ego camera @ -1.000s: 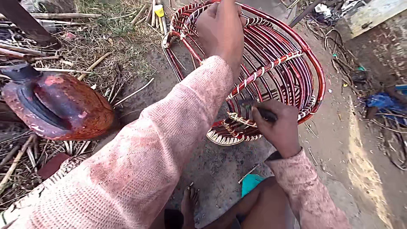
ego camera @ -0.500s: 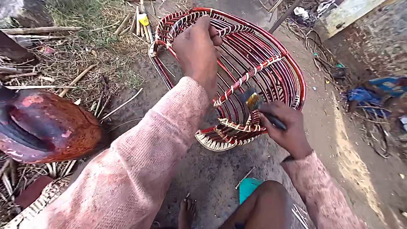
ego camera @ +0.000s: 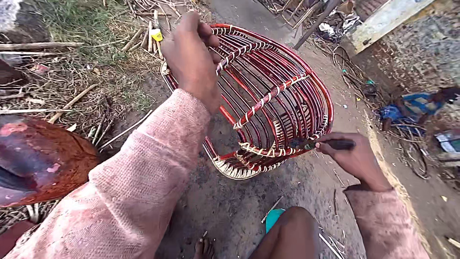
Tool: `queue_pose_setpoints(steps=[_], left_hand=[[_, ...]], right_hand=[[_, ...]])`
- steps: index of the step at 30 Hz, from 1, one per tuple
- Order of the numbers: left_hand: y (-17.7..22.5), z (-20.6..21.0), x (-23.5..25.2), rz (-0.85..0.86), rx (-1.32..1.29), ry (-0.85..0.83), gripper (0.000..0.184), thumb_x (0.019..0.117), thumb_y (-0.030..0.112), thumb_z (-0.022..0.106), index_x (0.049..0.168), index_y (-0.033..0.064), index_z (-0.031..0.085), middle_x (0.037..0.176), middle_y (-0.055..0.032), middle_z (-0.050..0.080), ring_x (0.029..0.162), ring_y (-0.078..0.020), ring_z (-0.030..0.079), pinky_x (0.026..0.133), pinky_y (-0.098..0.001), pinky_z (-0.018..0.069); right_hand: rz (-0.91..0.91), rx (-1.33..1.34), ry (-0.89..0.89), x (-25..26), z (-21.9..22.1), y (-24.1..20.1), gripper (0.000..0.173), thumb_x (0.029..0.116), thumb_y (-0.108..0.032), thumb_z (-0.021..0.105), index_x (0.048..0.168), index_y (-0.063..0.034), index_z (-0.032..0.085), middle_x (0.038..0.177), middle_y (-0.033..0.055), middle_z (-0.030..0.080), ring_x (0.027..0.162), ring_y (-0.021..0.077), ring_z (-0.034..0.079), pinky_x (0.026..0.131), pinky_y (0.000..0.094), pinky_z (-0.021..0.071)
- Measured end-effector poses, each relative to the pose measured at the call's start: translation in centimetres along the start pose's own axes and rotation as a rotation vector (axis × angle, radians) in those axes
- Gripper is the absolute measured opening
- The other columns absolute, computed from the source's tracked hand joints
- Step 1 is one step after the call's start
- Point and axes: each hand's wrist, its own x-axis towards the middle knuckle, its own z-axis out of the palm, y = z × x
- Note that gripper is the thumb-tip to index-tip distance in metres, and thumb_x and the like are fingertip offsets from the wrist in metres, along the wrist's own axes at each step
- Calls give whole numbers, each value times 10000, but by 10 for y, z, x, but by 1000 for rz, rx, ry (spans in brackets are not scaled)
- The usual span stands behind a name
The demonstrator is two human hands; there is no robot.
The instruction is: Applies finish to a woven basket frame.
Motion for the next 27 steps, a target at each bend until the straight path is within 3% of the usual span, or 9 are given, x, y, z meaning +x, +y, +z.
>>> queue_pose_setpoints(steps=[1, 3, 5, 7, 10, 13, 17, 22, 27], left_hand=[[-5, 2, 1, 14, 1, 8, 351, 1098, 242, 405, 789, 166, 555, 637, 54, 599, 492, -44, 535, 446, -179, 423], [-30, 16, -11, -58, 35, -5, 341, 1094, 255, 410, 797, 165, 551, 633, 53, 587, 480, -43, 521, 437, -186, 420], [-43, 28, -28, -185, 58, -26, 317, 1086, 274, 420, 829, 165, 571, 681, 51, 591, 528, -49, 526, 479, -203, 424], [-41, 30, -35, -247, 45, -30, 330, 1087, 283, 432, 818, 165, 583, 672, 54, 599, 527, -45, 532, 477, -196, 426], [-16, 17, -21, -162, -27, -59, 346, 1100, 286, 391, 818, 177, 559, 667, 57, 599, 529, -51, 542, 500, -195, 448], [-12, 8, -8, -15, -65, -10, 368, 1104, 282, 365, 804, 187, 555, 648, 76, 590, 515, -34, 533, 490, -180, 445], [-34, 21, -22, -172, 5, -32, 338, 1092, 322, 392, 820, 208, 558, 671, 85, 592, 536, -39, 530, 511, -200, 437], [-1, -10, -2, -73, 22, -36, 329, 1095, 333, 358, 825, 262, 532, 684, 120, 596, 573, -10, 557, 543, -173, 456], [-4, -13, 2, -61, -38, 20, 362, 1100, 351, 304, 820, 256, 512, 640, 118, 575, 528, -13, 539, 513, -176, 443]], right_hand=[[116, 54, -34, 16, -5, -4, 100, 846, -124, 780, 910, -48, 772, 843, 109, 746, 732, 241, 723, 716, 529, 607], [184, 165, 33, 55, -9, -12, 118, 852, -91, 782, 927, -8, 745, 864, 132, 739, 741, 244, 731, 735, 508, 631], [-6, 231, 173, 85, -2, -10, 117, 850, -104, 757, 946, -37, 761, 898, 79, 754, 767, 150, 734, 739, 388, 642], [-161, 188, 200, 73, 3, 4, 163, 880, -121, 725, 1013, -38, 771, 974, 88, 761, 852, 134, 713, 800, 374, 592], [-11, 149, 129, 18, -6, 39, 97, 874, -106, 739, 951, -52, 762, 875, 71, 746, 721, 156, 699, 688, 402, 605], [142, 137, 64, 39, -11, 36, 62, 842, -62, 763, 891, -24, 758, 791, 115, 734, 671, 236, 706, 680, 507, 607], [-139, 194, 270, 111, 1, 8, 135, 858, -82, 750, 981, -33, 781, 961, 116, 763, 874, 190, 727, 833, 439, 597], [-119, 177, 324, 45, 9, 44, 133, 867, -80, 725, 987, -54, 776, 943, 69, 759, 834, 137, 715, 778, 388, 607], [195, 11, 145, 60, -26, 34, 49, 833, -68, 776, 845, -21, 764, 805, 164, 723, 750, 315, 699, 724, 595, 547]])
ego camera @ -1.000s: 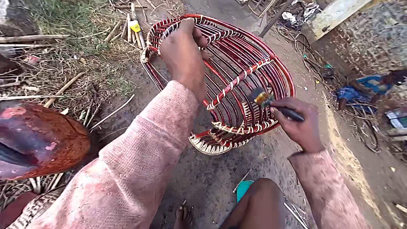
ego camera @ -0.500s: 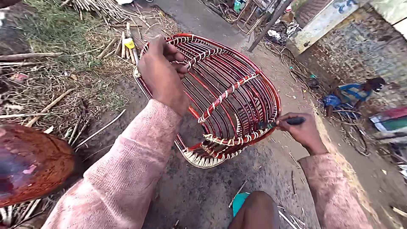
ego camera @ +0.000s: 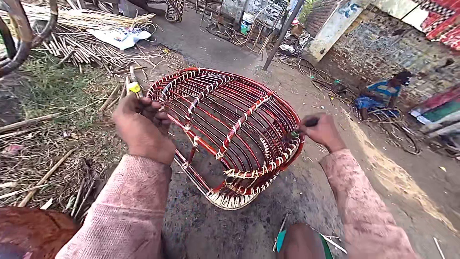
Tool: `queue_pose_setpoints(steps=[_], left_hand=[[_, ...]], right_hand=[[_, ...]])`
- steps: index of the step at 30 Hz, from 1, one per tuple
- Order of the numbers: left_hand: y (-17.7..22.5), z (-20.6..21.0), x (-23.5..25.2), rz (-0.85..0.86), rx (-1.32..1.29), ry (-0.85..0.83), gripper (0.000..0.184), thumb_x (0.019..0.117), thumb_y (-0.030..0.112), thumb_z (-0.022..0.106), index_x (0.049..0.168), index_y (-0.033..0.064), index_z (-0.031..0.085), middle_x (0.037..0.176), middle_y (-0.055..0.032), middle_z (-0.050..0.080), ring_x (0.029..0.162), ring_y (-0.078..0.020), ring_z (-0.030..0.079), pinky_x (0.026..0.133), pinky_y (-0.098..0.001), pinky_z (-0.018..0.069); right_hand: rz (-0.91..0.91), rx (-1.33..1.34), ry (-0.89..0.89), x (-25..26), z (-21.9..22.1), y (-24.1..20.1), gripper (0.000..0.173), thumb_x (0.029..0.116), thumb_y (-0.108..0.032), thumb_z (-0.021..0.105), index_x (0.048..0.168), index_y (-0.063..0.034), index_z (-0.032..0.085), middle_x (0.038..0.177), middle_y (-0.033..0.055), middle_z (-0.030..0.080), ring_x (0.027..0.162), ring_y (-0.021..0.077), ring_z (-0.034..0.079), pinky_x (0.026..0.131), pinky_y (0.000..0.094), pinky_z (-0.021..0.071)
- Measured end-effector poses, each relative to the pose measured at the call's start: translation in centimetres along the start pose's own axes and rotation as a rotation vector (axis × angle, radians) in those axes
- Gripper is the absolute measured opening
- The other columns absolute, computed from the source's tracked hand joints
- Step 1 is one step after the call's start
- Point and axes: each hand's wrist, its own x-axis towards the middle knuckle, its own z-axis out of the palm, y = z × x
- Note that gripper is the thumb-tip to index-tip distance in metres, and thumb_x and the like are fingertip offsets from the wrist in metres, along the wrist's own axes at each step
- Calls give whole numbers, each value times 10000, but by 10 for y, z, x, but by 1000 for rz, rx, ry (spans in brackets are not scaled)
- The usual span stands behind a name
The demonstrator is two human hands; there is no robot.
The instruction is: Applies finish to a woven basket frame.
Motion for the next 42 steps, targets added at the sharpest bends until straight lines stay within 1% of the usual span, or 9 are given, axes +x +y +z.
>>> queue_pose_setpoints(steps=[4, 6, 8, 12, 19, 26, 32, 38, 42], left_hand=[[-32, 27, -20, -104, 53, -78, 336, 1089, 346, 391, 806, 248, 544, 658, 108, 596, 537, -20, 542, 519, -184, 455], [-33, 26, -17, -113, 64, -68, 323, 1082, 340, 394, 807, 254, 538, 665, 112, 598, 546, -15, 545, 517, -182, 447], [-22, 18, -5, -86, 50, -49, 310, 1085, 341, 355, 830, 264, 512, 674, 121, 583, 559, -10, 539, 532, -182, 443], [-4, 5, 7, 38, 11, -1, 353, 1094, 361, 332, 819, 267, 532, 664, 125, 583, 552, -8, 543, 527, -179, 447], [-32, 26, -13, -125, 58, -47, 318, 1086, 373, 383, 831, 259, 535, 673, 114, 590, 545, -16, 541, 525, -183, 451], [13, -37, 41, 195, -27, -71, 374, 1109, 371, 303, 848, 288, 558, 709, 145, 627, 580, 9, 580, 544, -151, 480], [-9, 13, -11, -81, 78, -133, 377, 1099, 388, 322, 824, 273, 551, 677, 114, 604, 563, -25, 570, 544, -189, 485], [8, -41, 49, 89, 21, -163, 353, 1103, 416, 300, 925, 299, 581, 792, 140, 644, 644, -5, 597, 589, -177, 499], [1, -36, 47, 85, -9, -151, 344, 1106, 405, 295, 936, 290, 571, 775, 133, 638, 632, -8, 589, 600, -180, 498]], right_hand=[[-166, 224, 149, 61, 25, -7, 95, 834, -92, 785, 913, -41, 774, 898, 105, 751, 821, 200, 713, 796, 464, 586], [-201, 313, 144, 52, 35, 16, 157, 865, -91, 779, 1015, -49, 790, 1000, 105, 768, 914, 184, 722, 869, 439, 586], [-90, 348, 173, 14, 31, 48, 155, 889, -90, 761, 1035, -42, 778, 970, 99, 762, 840, 178, 722, 803, 423, 614], [215, 238, 134, -30, 16, 65, 66, 878, -42, 789, 937, -18, 772, 865, 137, 755, 735, 254, 730, 741, 497, 623], [-98, 326, 337, 64, 58, 7, 110, 851, -75, 763, 947, -27, 786, 909, 126, 760, 830, 219, 719, 802, 475, 573], [337, -38, 273, -17, 20, 34, 185, 876, -179, 758, 804, -8, 746, 776, 206, 703, 754, 401, 679, 706, 655, 502], [-45, 256, 493, 58, 75, 11, 127, 888, -115, 746, 966, -22, 783, 905, 142, 761, 838, 239, 728, 816, 482, 575], [89, 188, 601, -70, 72, 83, 163, 947, -147, 695, 951, 6, 751, 821, 115, 744, 688, 198, 722, 684, 440, 624], [114, 229, 684, -84, 54, 88, 159, 941, -137, 688, 936, 15, 738, 810, 112, 741, 681, 162, 725, 683, 387, 634]])
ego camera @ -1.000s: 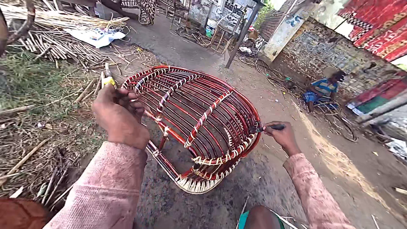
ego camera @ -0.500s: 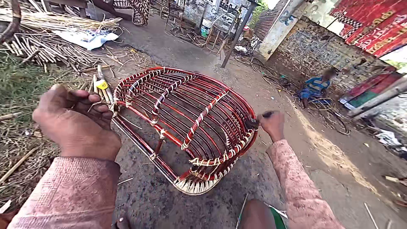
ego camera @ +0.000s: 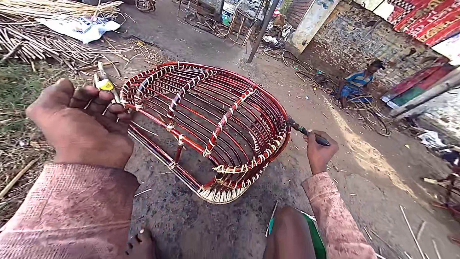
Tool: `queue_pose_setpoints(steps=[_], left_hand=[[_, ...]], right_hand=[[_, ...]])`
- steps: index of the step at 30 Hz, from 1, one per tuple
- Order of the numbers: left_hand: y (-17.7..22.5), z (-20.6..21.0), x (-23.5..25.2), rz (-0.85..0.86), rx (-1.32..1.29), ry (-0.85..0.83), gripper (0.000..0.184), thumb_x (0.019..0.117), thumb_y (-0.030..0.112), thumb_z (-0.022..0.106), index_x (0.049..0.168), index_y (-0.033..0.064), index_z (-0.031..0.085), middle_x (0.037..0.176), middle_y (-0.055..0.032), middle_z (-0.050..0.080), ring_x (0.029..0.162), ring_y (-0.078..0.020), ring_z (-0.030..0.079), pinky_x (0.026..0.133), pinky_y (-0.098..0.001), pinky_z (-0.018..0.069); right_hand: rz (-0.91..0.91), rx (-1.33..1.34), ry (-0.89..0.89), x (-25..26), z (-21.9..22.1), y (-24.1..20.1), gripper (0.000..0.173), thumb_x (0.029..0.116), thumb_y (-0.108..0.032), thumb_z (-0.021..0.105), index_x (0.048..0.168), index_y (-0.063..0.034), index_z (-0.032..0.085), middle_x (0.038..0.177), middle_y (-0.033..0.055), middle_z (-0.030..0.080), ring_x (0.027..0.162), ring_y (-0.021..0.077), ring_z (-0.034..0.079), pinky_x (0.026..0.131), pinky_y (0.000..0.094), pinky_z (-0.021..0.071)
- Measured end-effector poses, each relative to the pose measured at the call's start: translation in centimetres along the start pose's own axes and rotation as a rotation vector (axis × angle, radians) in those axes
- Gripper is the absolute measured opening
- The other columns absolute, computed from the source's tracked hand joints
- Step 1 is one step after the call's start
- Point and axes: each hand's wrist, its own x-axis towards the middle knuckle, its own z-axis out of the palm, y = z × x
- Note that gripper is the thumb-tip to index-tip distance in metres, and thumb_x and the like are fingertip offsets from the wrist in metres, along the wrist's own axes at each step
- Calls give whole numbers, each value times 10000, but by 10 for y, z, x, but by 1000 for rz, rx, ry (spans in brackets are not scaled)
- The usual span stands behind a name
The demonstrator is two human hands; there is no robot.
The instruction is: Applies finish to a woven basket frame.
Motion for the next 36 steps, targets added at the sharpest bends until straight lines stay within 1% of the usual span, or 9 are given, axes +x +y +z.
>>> queue_pose_setpoints(steps=[2, 6, 8, 12, 17, 21, 27, 32, 36], left_hand=[[-8, 14, -11, -58, 8, -47, 328, 1105, 395, 289, 965, 299, 569, 791, 135, 641, 642, -7, 592, 606, -184, 503], [-18, 37, -22, -99, 44, -73, 364, 1105, 418, 291, 918, 300, 581, 768, 138, 649, 629, -17, 595, 591, -195, 493], [-25, 42, -26, -119, 58, -97, 357, 1104, 420, 295, 927, 303, 582, 763, 140, 637, 621, -12, 582, 591, -194, 490], [-25, 58, -39, -153, 53, -63, 338, 1095, 407, 318, 875, 295, 549, 709, 131, 606, 589, -14, 570, 563, -186, 481], [-22, 51, -39, -127, 87, -70, 318, 1108, 413, 299, 952, 304, 554, 741, 145, 625, 603, -14, 582, 580, -195, 496], [-22, 50, -41, -142, 97, -53, 285, 1107, 421, 309, 969, 291, 522, 763, 134, 595, 618, -10, 562, 588, -185, 477], [-22, 62, -50, -156, 137, -34, 328, 1099, 373, 302, 890, 284, 537, 704, 125, 599, 587, -24, 559, 581, -194, 468], [-22, 62, -51, -159, 142, -70, 317, 1110, 390, 262, 951, 287, 517, 745, 128, 585, 599, -19, 543, 588, -194, 469], [-22, 66, -55, -145, 166, -52, 337, 1099, 408, 303, 891, 285, 538, 733, 121, 606, 610, -30, 557, 595, -211, 466]], right_hand=[[94, -43, -56, 4, -3, 14, 127, 892, -103, 707, 920, 12, 752, 808, 140, 740, 681, 208, 715, 697, 454, 611], [31, -34, -105, 13, -17, 15, 122, 902, -102, 701, 959, -13, 762, 848, 101, 749, 712, 153, 707, 704, 382, 606], [108, -30, -211, 3, -21, 30, 114, 890, -72, 721, 968, -5, 770, 879, 126, 751, 758, 207, 712, 747, 451, 598], [293, 285, -50, -9, -21, 23, 68, 919, -14, 721, 977, 14, 743, 893, 99, 755, 744, 171, 743, 731, 357, 658], [393, 452, -187, -66, -40, -42, 83, 948, -15, 695, 1000, -26, 759, 891, 82, 770, 747, 181, 751, 708, 326, 650], [585, 579, 13, -44, -32, -3, 51, 968, 17, 643, 941, 20, 686, 797, 82, 753, 663, 171, 741, 647, 317, 652], [315, 567, -104, -135, -26, -61, 92, 920, -71, 690, 934, -22, 766, 859, 102, 755, 724, 213, 744, 683, 380, 661], [590, 644, 119, -126, -30, -35, 88, 1000, -34, 626, 1010, -14, 711, 933, 62, 756, 796, 172, 748, 759, 327, 647], [422, 615, 54, -175, -7, -72, 119, 949, -68, 656, 972, 15, 739, 891, 107, 745, 772, 219, 744, 726, 384, 658]])
